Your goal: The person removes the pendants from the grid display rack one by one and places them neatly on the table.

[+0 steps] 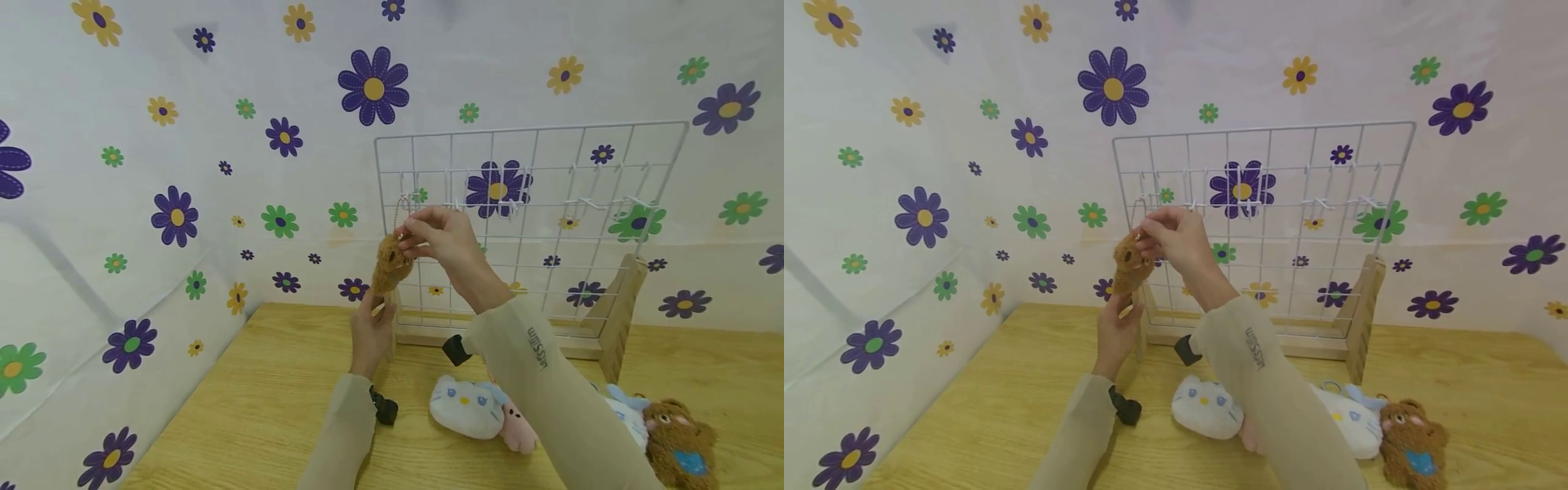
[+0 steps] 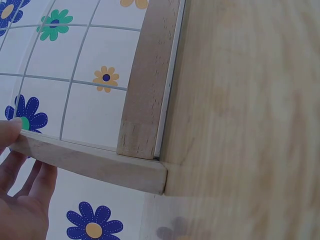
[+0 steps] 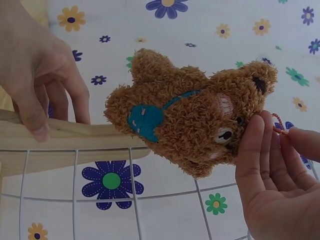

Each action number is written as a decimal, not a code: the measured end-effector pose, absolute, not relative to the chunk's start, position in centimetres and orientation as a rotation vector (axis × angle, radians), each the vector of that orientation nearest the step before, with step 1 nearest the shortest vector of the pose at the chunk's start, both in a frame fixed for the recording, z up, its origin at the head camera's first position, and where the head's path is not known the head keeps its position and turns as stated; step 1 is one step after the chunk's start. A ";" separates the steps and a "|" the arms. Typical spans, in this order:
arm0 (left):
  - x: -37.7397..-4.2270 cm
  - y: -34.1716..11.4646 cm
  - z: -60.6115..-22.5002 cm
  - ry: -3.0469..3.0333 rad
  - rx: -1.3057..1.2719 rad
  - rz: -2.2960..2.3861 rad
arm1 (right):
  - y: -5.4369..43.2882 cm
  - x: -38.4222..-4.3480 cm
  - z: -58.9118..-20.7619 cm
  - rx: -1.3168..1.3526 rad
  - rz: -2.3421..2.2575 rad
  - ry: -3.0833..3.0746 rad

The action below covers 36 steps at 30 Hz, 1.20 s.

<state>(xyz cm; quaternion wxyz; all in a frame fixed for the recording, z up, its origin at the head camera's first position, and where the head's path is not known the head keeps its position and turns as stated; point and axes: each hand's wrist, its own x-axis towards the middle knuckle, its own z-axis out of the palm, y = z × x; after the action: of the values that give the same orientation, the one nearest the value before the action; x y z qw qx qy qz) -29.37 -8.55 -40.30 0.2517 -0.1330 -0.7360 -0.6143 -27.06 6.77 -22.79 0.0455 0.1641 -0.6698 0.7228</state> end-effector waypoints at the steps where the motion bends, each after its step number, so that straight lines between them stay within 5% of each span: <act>1: -29.4 -8.6 -40.3 -1.995 -0.362 -1.675 | 6.7 -27.0 -22.8 0.506 2.210 -2.038; 22: -29.3 -8.6 -40.1 -2.056 -0.321 -1.602 | 6.8 -25.4 -22.9 0.501 2.237 -1.961; 36: -29.5 -8.5 -40.3 -1.974 -0.400 -1.650 | 7.0 -25.8 -24.7 0.487 1.756 -2.195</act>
<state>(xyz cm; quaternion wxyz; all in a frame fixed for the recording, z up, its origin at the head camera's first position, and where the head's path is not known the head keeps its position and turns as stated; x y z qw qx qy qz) -29.54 -8.49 -40.28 0.2658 -0.1482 -0.7310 -0.6108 -25.79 6.99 -24.67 0.1439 0.1691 -0.7614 0.6090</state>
